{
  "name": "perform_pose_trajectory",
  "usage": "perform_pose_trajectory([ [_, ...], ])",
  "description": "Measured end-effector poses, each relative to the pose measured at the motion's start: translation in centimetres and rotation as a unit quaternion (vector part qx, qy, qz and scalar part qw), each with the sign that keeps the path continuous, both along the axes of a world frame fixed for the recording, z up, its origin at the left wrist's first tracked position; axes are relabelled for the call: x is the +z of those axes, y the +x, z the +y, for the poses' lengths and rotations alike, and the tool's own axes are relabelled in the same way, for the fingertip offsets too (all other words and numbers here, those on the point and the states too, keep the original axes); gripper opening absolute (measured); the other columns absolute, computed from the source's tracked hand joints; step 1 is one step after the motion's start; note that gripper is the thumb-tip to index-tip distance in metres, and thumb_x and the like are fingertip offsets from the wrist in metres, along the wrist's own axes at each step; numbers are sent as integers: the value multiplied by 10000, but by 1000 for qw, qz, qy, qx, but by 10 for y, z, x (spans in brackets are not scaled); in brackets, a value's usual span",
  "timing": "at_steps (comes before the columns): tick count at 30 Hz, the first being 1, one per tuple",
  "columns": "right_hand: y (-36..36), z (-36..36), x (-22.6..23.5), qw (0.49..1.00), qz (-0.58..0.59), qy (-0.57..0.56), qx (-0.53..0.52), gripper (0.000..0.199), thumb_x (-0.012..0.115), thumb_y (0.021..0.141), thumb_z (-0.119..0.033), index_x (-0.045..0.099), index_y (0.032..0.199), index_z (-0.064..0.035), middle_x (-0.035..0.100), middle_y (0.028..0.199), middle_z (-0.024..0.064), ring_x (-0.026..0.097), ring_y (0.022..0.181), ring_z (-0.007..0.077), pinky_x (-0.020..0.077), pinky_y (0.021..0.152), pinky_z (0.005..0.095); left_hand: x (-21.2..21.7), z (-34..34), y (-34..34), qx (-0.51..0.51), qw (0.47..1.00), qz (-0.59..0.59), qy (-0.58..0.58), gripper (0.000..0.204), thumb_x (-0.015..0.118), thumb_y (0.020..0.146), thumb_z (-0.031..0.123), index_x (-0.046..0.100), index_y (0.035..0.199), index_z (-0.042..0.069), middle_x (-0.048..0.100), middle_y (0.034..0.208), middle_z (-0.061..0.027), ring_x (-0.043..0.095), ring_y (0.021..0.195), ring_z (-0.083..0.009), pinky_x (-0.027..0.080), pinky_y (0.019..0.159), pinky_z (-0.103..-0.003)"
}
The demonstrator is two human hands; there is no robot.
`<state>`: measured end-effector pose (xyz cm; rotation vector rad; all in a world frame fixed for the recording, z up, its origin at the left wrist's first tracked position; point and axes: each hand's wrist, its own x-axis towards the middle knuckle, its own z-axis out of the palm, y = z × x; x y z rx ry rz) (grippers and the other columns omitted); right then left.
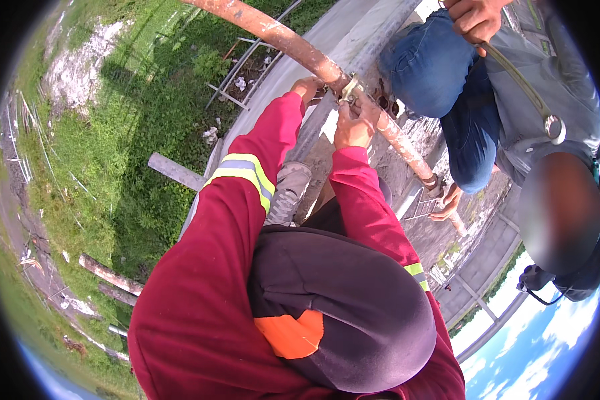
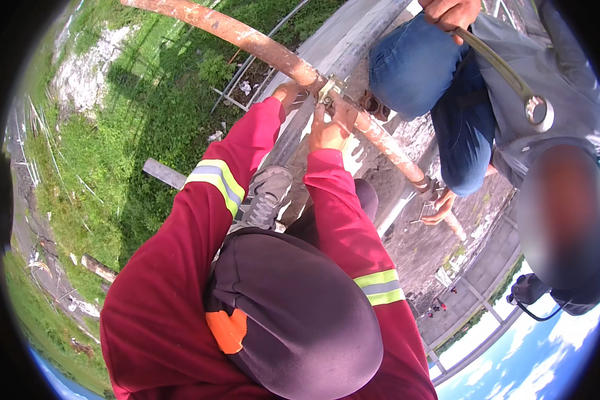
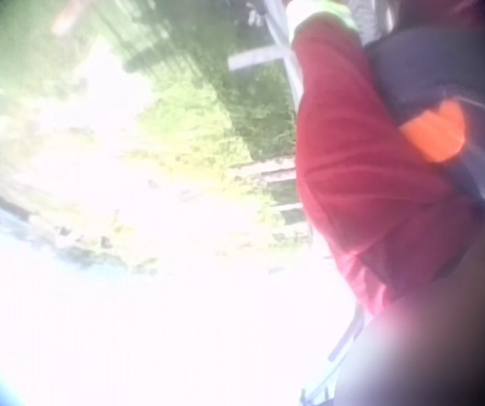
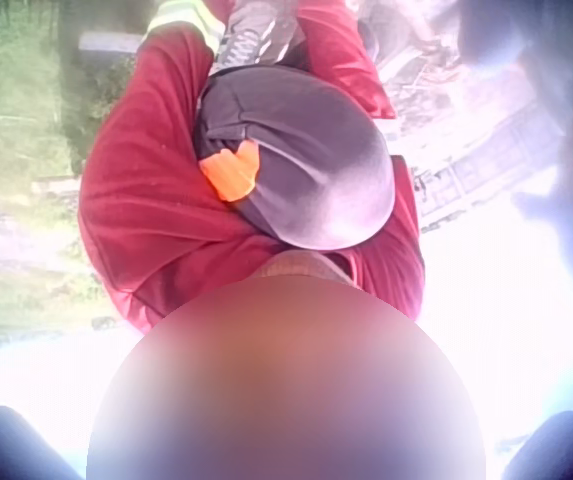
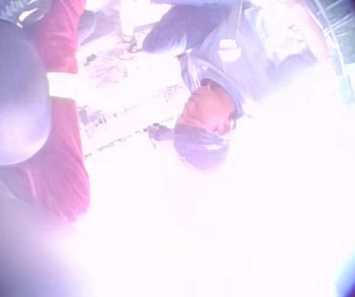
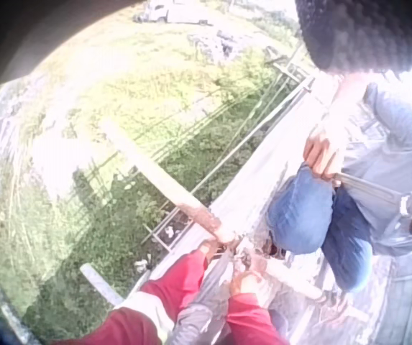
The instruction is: The person assembles scaffolding by attaching metal clamps to intersecting poles and tightening them with a wrench. The person repeatedly positions clamps, aligns poles, and secures joints while working on an elevated platform.
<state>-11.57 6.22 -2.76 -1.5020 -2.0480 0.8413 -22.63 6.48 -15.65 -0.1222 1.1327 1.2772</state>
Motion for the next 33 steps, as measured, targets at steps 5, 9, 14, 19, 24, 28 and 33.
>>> perform_pose_trajectory([
  [5, 0, -6, 8, 996, -90, 15, -26, 444, 730, 762, -114, 567, 1175, -99, 627, 960, 142, 651, 873, 238, 511, 756, 337, 2, 2, 0, -8, 1000, -12, 6, 214, 504, 908, 183, 646, 1031, 79, 630, 914, -24, 597, 812, -147, 476, 732, -323],
  [9, -9, -19, -1, 997, -26, 11, -69, 475, 794, 734, -206, 567, 1143, -124, 576, 936, 119, 587, 851, 228, 483, 774, 392, 0, 0, 1, 4, 1000, 11, -4, 231, 510, 911, 179, 638, 1067, 67, 644, 956, -35, 618, 846, -162, 492, 746, -335],
  [14, -2, -17, -9, 985, -65, 155, -35, 456, 778, 749, -187, 559, 1134, -82, 543, 971, 112, 563, 890, 243, 458, 815, 386, -1, -2, 0, -1, 1000, 4, 27, 217, 518, 915, 176, 629, 1067, 68, 652, 964, -44, 632, 861, -164, 504, 752, -338],
  [19, -8, -17, -14, 989, -14, 128, -70, 540, 782, 744, -189, 509, 1196, -73, 555, 1067, 153, 567, 947, 256, 441, 889, 382, 0, -3, 2, 14, 1000, 11, 22, 227, 517, 922, 182, 610, 1088, 58, 647, 948, -43, 631, 848, -157, 504, 738, -324],
  [24, -23, -9, -21, 983, 84, 60, -153, 623, 760, 742, -130, 438, 1271, -62, 541, 1174, 175, 554, 1065, 281, 417, 950, 366, -11, 1, 3, 15, 999, -4, 38, 225, 527, 920, 186, 608, 1090, 65, 643, 957, -39, 625, 827, -153, 502, 736, -320],
  [28, -20, -22, -24, 983, 72, 102, -137, 627, 742, 731, -85, 429, 1274, -58, 559, 1125, 148, 566, 1011, 261, 436, 919, 350, -26, 1, 3, 4, 999, 6, 43, 225, 568, 900, 219, 619, 1074, 86, 646, 930, -33, 625, 816, -157, 504, 730, -337],
  [33, -9, -44, -27, 986, 67, 61, -142, 521, 746, 732, -90, 508, 1195, -74, 559, 932, 76, 564, 799, 184, 478, 746, 315, -37, 0, 4, -1, 997, 47, 68, 207, 606, 878, 245, 638, 1020, 98, 653, 868, -15, 630, 796, -160, 504, 703, -341],
])
